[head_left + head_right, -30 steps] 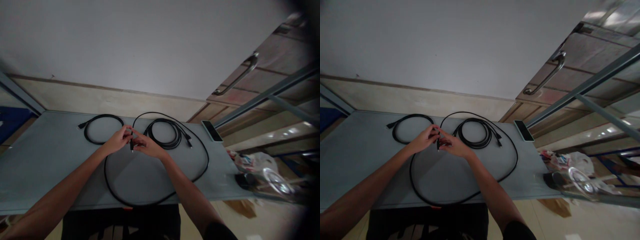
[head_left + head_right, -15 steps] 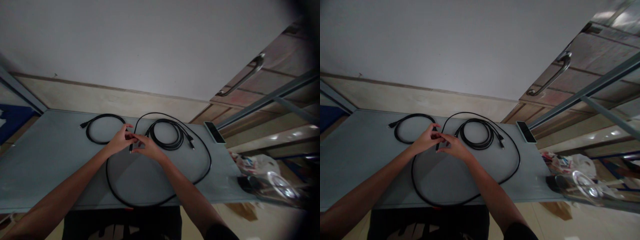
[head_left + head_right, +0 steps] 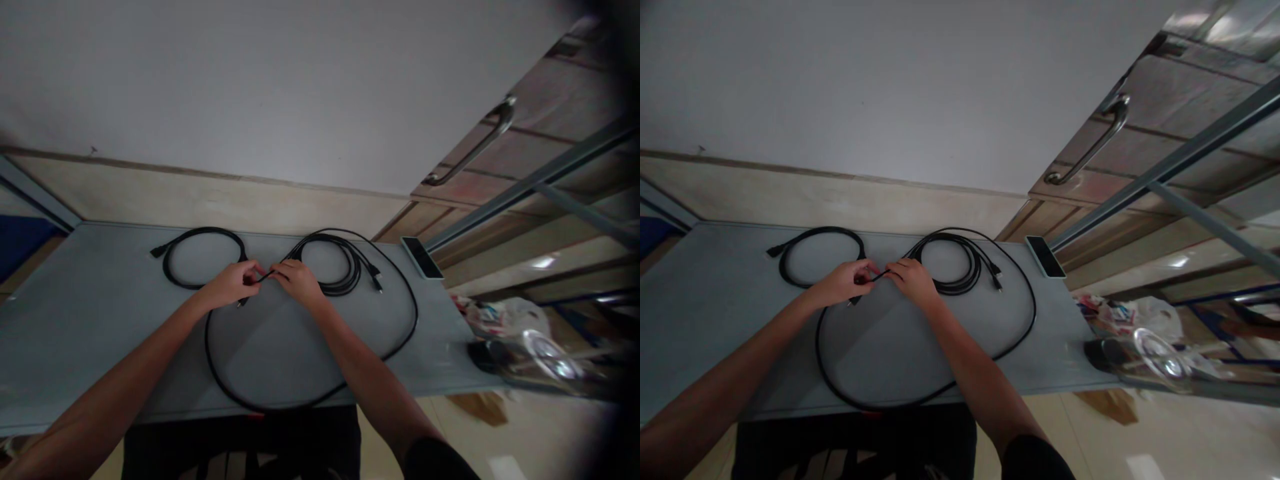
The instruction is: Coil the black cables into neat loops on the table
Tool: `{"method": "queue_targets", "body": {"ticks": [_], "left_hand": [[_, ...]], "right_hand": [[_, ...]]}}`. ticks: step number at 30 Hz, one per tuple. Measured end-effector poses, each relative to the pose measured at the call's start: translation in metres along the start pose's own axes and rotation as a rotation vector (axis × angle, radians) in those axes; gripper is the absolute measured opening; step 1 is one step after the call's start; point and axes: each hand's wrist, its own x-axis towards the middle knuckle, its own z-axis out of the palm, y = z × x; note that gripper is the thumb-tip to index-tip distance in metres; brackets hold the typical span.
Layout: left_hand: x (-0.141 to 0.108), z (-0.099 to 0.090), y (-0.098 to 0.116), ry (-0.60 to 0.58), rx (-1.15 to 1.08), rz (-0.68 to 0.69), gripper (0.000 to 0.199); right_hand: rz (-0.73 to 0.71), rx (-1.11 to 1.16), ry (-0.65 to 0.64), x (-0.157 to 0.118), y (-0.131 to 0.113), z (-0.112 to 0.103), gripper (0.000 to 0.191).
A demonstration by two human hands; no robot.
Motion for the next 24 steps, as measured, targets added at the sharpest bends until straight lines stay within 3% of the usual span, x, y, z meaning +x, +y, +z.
{"method": "queue_targets", "body": {"ticks": [4,9,13,18,24], "left_hand": [[-0.003,-0.006,0.003,-0.011,-0.001,-0.022,0.019],[-0.014,-0.008,0.023,-0.086,-0.012,0.013,0.02],[-0.019,-0.003,0.034,-0.12,-0.02,0.075,0.031],[-0.02,0.009,0.039,-0.192,0.04,0.084,0.015],[-0.024,0.008,0.045,-0.272,0.081,0.087,0.013]], "right_hand": [[0.019,-0.045,-0.029,0.001,0.002,-0.004,0.019],[-0.014,-0.021,0.018,0.001,-0.002,-0.005,0.024],[-0.006,0.008,0.047,0.003,-0.001,-0.01,0.03],[0.047,-0.07,0.132,0.0,0.008,-0.018,0.03],[0.127,-0.175,0.231,-0.002,0.016,-0.02,0.035]]}}
